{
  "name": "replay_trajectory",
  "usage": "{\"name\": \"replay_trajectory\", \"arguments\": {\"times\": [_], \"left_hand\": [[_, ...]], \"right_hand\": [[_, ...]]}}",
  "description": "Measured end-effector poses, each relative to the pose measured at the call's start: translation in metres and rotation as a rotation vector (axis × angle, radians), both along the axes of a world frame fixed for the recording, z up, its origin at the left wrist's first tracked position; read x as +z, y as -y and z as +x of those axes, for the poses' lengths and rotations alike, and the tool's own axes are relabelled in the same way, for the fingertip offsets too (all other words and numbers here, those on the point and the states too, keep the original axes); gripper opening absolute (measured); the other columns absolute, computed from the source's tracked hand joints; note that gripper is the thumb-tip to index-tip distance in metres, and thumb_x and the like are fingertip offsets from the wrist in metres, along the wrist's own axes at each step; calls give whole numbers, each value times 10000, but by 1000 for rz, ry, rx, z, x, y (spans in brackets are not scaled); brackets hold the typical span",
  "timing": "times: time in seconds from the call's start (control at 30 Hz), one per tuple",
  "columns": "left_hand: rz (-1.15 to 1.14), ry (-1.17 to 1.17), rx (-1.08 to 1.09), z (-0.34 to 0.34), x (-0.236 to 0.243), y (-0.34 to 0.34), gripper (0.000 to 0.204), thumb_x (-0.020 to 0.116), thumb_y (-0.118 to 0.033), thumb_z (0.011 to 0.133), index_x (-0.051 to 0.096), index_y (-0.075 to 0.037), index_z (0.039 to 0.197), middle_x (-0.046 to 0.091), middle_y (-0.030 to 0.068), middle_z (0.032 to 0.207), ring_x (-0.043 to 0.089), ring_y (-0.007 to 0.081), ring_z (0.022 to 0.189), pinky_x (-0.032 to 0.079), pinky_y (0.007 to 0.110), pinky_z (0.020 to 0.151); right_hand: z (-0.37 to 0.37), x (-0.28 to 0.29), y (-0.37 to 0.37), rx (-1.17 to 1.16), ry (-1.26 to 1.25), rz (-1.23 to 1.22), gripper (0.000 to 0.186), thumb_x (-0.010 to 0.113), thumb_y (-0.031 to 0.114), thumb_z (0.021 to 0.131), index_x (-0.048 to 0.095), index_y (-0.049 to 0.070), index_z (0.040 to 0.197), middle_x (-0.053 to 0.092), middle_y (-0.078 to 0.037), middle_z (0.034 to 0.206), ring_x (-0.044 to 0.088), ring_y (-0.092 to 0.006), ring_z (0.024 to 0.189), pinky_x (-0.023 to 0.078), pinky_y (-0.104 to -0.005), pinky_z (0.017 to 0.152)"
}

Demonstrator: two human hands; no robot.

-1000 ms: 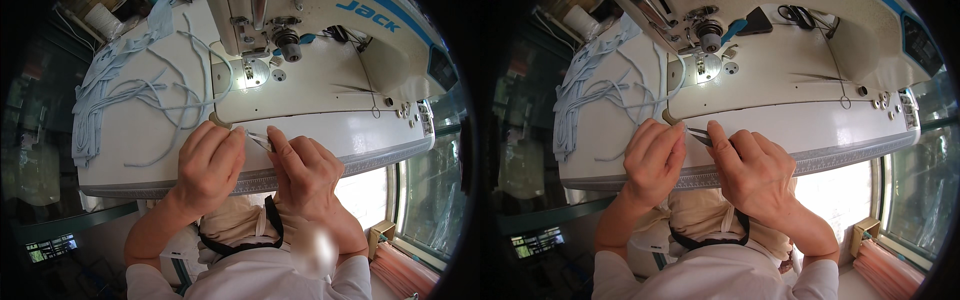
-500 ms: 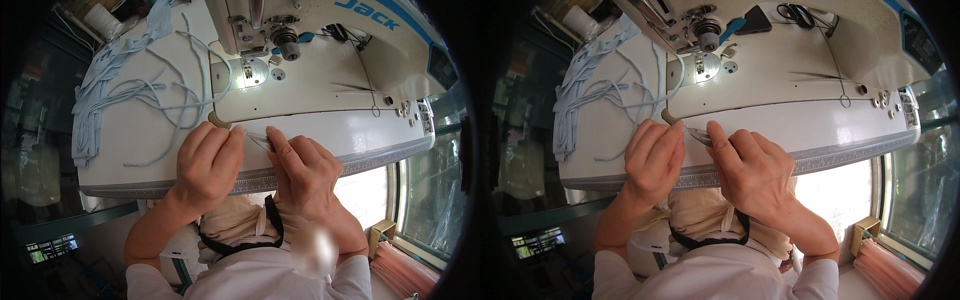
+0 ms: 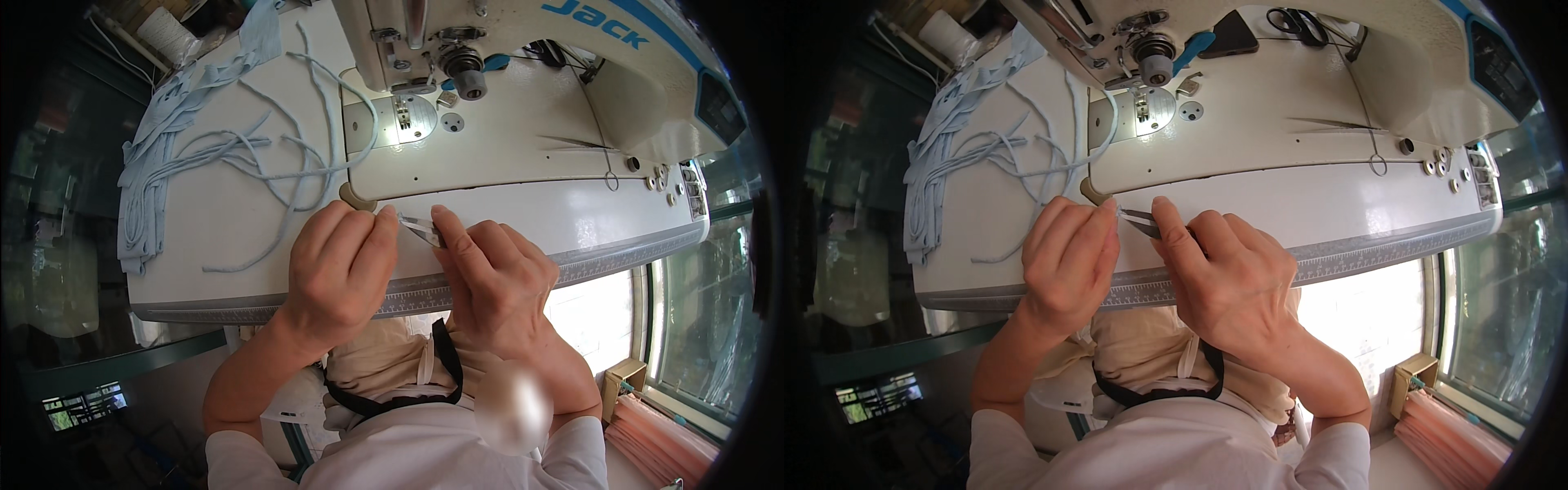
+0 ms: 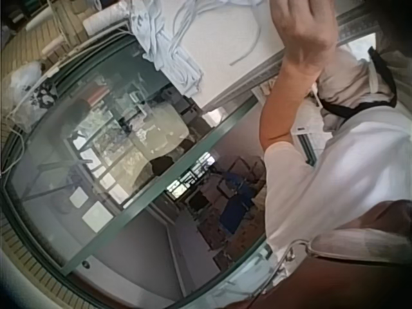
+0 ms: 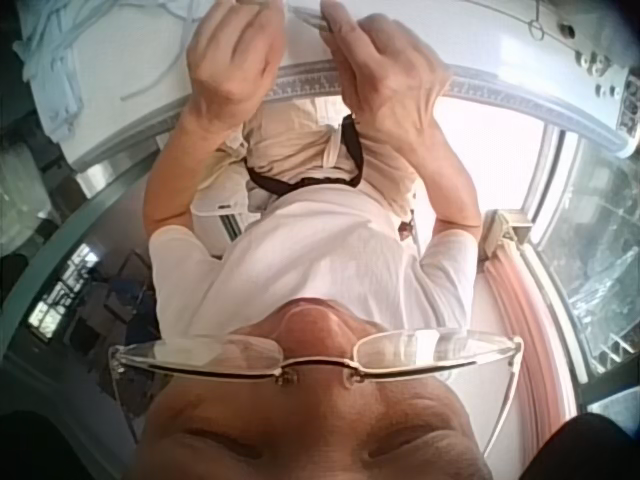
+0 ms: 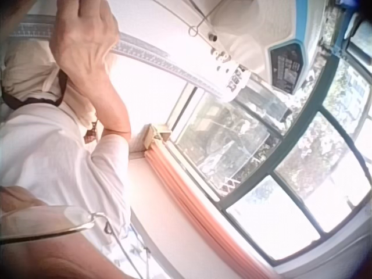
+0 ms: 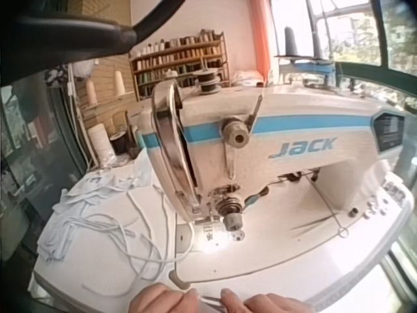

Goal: The person threads a needle, then uses a sewing machine to stitch a light blue elastic band. After sewing, they use scissors to trim the excess elastic and thread, then fold the finished piece.

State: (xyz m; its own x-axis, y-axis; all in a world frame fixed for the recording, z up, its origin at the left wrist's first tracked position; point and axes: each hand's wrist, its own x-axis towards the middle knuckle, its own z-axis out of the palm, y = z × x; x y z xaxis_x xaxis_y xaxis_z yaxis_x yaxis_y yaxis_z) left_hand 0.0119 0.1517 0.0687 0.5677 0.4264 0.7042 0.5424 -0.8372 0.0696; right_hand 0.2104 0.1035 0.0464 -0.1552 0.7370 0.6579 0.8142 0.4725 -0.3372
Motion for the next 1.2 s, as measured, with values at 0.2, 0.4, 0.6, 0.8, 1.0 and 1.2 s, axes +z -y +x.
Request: {"name": "replay_trajectory", "arguments": {"times": [0.2,0.4,0.6,0.8,1.0,1.2], "left_hand": [[13,-12,-7,0,0,1,351,745,198,700,684,134,1040,600,148,809,549,297,640,445,396,539],[-228,150,18,-1,6,5,209,717,165,834,683,94,1028,649,132,832,602,235,683,490,336,587],[-1165,674,-17,-6,17,16,131,628,-30,1035,701,77,1055,719,79,897,634,109,764,508,258,677],[-1332,822,-159,-11,14,12,147,626,-67,1055,698,59,1079,711,56,866,627,75,768,500,221,682],[-1337,807,-136,-11,12,13,139,628,-61,1051,702,49,1095,726,58,884,623,68,757,492,218,663],[-1314,728,-114,-13,12,13,142,617,-50,1047,686,54,1113,731,110,915,656,131,795,523,279,682]], "right_hand": [[1,0,1,3,8,-15,403,801,120,841,729,97,1237,515,0,739,552,-169,601,430,-332,495],[6,7,1,-94,-64,-49,435,761,-9,837,731,76,1262,578,-44,733,566,-229,590,444,-344,523],[2,2,2,-22,-90,-26,449,806,85,824,734,91,1267,556,-8,741,573,-184,590,428,-326,493],[-8,1,-1,29,-117,12,477,797,67,808,726,74,1280,556,-18,743,575,-188,591,432,-320,500],[-10,0,-4,32,-109,17,454,800,109,825,727,85,1273,536,-1,751,571,-171,592,427,-318,493],[-10,0,-4,35,-94,14,458,798,111,824,722,86,1276,531,-3,749,569,-173,592,433,-322,495]]}}
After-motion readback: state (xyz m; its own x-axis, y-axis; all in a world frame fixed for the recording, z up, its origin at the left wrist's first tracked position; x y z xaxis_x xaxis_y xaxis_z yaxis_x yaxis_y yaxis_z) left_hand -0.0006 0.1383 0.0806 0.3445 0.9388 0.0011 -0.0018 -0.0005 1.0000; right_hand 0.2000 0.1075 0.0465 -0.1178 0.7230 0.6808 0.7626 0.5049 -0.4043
